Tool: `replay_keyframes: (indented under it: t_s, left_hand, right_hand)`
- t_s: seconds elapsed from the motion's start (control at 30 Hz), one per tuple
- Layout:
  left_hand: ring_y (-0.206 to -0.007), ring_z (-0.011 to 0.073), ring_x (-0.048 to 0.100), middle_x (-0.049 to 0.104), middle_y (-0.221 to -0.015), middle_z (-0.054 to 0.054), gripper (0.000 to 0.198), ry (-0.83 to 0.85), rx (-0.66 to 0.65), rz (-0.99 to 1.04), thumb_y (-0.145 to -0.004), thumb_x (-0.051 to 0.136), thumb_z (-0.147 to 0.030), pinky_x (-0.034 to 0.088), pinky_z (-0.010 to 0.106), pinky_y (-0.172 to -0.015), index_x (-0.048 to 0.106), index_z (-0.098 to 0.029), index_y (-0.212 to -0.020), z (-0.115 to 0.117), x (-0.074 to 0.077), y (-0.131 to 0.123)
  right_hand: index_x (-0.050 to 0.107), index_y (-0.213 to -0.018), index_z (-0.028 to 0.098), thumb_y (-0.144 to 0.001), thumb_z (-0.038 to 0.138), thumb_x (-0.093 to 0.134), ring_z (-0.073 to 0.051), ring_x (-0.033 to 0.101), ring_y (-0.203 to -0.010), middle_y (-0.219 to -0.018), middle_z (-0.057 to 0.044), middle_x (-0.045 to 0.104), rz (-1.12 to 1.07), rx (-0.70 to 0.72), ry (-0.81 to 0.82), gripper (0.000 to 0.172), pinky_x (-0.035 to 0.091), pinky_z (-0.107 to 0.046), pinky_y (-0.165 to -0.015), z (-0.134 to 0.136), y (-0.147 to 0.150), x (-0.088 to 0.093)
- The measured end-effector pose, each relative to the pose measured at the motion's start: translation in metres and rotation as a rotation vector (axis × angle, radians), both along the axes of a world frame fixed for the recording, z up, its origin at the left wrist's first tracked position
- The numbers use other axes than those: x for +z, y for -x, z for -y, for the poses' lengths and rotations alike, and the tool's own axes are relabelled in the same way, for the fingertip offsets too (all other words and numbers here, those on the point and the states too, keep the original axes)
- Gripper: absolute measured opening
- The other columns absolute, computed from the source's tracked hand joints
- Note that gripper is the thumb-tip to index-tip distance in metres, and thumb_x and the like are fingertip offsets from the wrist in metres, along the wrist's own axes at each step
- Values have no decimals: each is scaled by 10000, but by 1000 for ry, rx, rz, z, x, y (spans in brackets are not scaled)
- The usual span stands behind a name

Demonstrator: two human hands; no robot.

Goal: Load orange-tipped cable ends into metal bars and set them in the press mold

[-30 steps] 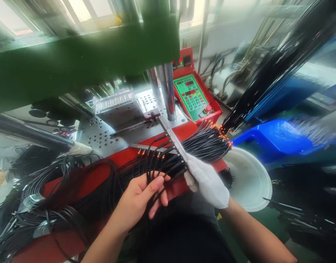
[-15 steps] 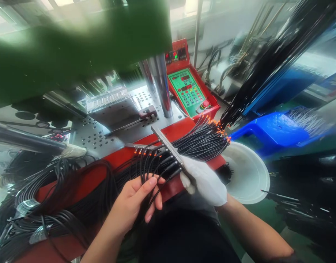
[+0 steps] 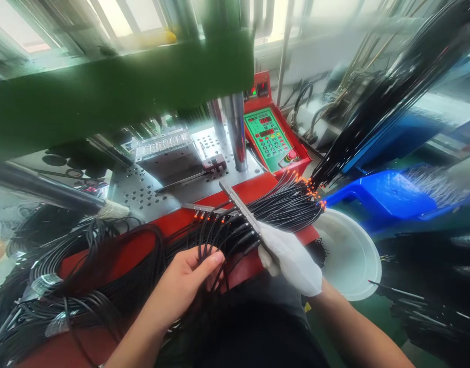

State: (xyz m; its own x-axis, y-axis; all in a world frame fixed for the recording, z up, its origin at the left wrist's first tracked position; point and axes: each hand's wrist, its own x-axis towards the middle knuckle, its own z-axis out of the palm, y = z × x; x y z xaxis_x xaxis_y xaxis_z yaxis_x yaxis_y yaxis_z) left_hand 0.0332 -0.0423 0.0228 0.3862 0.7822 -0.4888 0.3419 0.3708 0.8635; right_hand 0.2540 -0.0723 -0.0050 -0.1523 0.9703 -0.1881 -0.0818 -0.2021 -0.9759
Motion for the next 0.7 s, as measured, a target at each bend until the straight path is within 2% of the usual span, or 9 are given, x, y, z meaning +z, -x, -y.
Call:
replay_keyframes:
  t_s: [0.1, 0.2, 0.3, 0.4, 0.5, 0.6, 0.7]
  left_hand:
    - [-531, 79, 426, 492, -552, -39, 310, -82, -34, -85, -857, 582, -390, 354, 193, -536, 508, -153, -673, -6, 9, 9]
    - [-486, 83, 438, 516, -520, -25, 351, 21, -117, 23, -896, 511, -391, 361, 208, -527, 492, -153, -638, -9, 18, 17]
    - [-509, 130, 550, 636, -619, 52, 368, 132, -192, 112, -917, 448, -400, 403, 240, -528, 566, -135, -691, -7, 24, 18]
    - [-631, 172, 613, 682, -757, 94, 332, 75, -167, 55, -905, 473, -402, 453, 258, -588, 635, -123, -829, -4, 27, 17]
    - [-736, 179, 622, 695, -835, 96, 284, -2, -130, -13, -879, 536, -388, 471, 256, -670, 660, -132, -874, -1, 27, 16]
    - [-783, 205, 646, 705, -877, 109, 247, 90, -110, 71, -875, 549, -375, 480, 276, -683, 622, -138, -874, 4, 24, 15]
    - [-769, 220, 662, 708, -869, 120, 238, 169, -73, 175, -900, 504, -364, 484, 302, -674, 565, -143, -962, 11, 18, 11]
  right_hand:
    - [562, -1204, 157, -956, 458, 313, -92, 389, -399, -489, 48, 465, 24, -2, 0, 463, 331, -220, -406, 1, 2, -1]
    - [522, -1280, 154, -956, 461, 310, -95, 402, -408, -488, 45, 467, 39, 6, -8, 494, 332, -215, -399, 3, 4, 0]
    - [512, -1301, 163, -961, 449, 302, -90, 391, -403, -499, 46, 467, 46, 21, -20, 492, 323, -210, -392, 2, 5, 3]
    - [501, -1315, 172, -959, 442, 310, -89, 380, -398, -493, 54, 451, 44, 18, -32, 486, 317, -207, -389, 1, 4, 7]
    - [505, -1309, 178, -955, 445, 321, -89, 375, -395, -496, 56, 458, 43, 10, -36, 480, 312, -206, -385, 1, 5, 9]
    - [544, -1254, 170, -949, 458, 327, -90, 378, -397, -506, 47, 477, 44, 5, -25, 472, 302, -206, -380, 1, 7, 7]
    - [558, -1215, 157, -946, 471, 332, -91, 380, -401, -513, 41, 483, 20, -16, -17, 471, 296, -209, -378, 1, 10, 5]
